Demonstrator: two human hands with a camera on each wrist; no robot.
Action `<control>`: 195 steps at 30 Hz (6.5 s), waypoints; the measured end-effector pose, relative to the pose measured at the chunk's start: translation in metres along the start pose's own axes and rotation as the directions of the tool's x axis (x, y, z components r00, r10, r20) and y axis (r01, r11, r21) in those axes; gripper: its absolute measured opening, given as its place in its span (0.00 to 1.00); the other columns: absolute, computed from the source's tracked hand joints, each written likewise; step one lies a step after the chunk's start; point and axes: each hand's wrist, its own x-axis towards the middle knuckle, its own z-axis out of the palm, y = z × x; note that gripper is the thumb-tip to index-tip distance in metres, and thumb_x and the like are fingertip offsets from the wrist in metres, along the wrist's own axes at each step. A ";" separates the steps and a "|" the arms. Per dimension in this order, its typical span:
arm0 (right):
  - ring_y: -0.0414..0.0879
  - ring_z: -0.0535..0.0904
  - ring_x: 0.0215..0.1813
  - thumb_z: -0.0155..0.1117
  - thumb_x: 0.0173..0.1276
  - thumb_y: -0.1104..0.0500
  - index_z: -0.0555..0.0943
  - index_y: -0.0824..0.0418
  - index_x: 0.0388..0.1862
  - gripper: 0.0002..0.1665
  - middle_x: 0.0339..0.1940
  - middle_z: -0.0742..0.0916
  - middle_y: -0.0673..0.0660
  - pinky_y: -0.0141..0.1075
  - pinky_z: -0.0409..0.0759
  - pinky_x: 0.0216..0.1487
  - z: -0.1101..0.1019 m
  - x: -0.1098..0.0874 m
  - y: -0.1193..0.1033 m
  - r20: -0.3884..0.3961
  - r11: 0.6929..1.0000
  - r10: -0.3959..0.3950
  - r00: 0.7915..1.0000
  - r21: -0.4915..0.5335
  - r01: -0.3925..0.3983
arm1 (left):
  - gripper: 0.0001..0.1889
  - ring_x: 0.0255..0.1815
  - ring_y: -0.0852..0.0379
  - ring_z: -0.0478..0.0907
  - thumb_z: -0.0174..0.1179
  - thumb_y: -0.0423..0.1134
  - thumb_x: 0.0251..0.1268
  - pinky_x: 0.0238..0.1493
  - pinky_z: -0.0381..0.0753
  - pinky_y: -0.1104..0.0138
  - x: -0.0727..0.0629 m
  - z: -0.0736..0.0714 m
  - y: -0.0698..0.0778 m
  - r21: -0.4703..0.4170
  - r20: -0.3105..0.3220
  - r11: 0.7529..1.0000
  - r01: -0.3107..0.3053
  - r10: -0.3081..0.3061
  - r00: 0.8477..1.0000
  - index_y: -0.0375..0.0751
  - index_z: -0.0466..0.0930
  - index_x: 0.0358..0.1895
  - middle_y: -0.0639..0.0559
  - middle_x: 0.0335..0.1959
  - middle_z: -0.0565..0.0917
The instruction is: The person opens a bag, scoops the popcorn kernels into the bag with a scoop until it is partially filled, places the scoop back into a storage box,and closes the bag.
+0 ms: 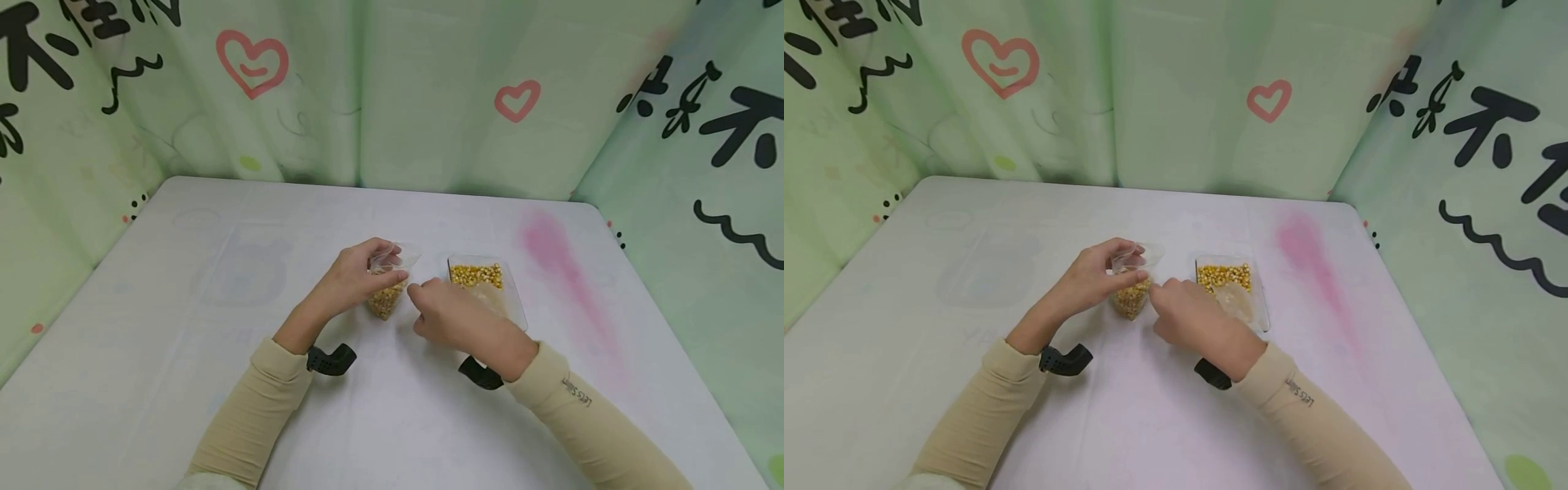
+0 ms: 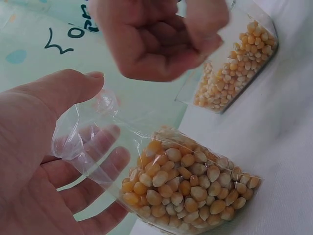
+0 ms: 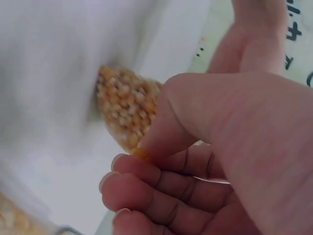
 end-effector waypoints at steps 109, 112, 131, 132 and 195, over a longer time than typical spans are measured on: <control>0.47 0.82 0.34 0.67 0.67 0.65 0.83 0.64 0.32 0.04 0.32 0.85 0.56 0.38 0.83 0.38 -0.005 0.004 -0.004 -0.523 0.934 0.210 0.826 0.356 -0.012 | 0.32 0.64 0.46 0.76 0.47 0.26 0.70 0.67 0.72 0.52 -0.005 -0.035 -0.005 -0.047 0.193 0.995 -0.083 0.090 0.977 0.44 0.54 0.76 0.45 0.62 0.78; 0.47 0.84 0.36 0.67 0.67 0.65 0.84 0.64 0.33 0.03 0.33 0.86 0.56 0.39 0.83 0.38 -0.007 0.003 0.000 -0.537 0.924 0.220 0.814 0.382 0.002 | 0.24 0.59 0.49 0.80 0.51 0.31 0.74 0.62 0.77 0.54 -0.004 -0.036 -0.006 -0.049 0.129 0.997 -0.066 0.072 0.989 0.41 0.64 0.71 0.43 0.57 0.82; 0.45 0.85 0.37 0.64 0.70 0.64 0.82 0.64 0.37 0.03 0.33 0.87 0.56 0.40 0.85 0.40 -0.013 -0.010 0.023 -0.504 0.874 0.252 0.826 0.485 0.030 | 0.05 0.46 0.58 0.84 0.64 0.41 0.66 0.47 0.82 0.62 -0.011 -0.040 0.007 0.298 -0.028 0.931 -0.209 0.227 0.973 0.45 0.85 0.39 0.55 0.37 0.87; 0.45 0.84 0.37 0.64 0.70 0.64 0.82 0.64 0.37 0.03 0.33 0.87 0.56 0.40 0.85 0.40 -0.013 -0.010 0.023 -0.492 0.872 0.254 0.833 0.490 0.023 | 0.05 0.46 0.57 0.84 0.65 0.42 0.66 0.47 0.82 0.62 -0.012 -0.040 0.009 0.310 -0.026 0.929 -0.202 0.220 0.975 0.45 0.84 0.38 0.55 0.36 0.87; 0.44 0.82 0.36 0.65 0.68 0.65 0.83 0.64 0.37 0.02 0.35 0.87 0.55 0.37 0.83 0.39 -0.004 0.001 0.020 -0.450 0.873 0.186 0.874 0.484 0.063 | 0.05 0.38 0.60 0.82 0.64 0.40 0.67 0.44 0.80 0.64 -0.006 -0.023 0.011 0.375 0.012 0.867 -0.329 0.351 0.936 0.42 0.84 0.37 0.53 0.34 0.87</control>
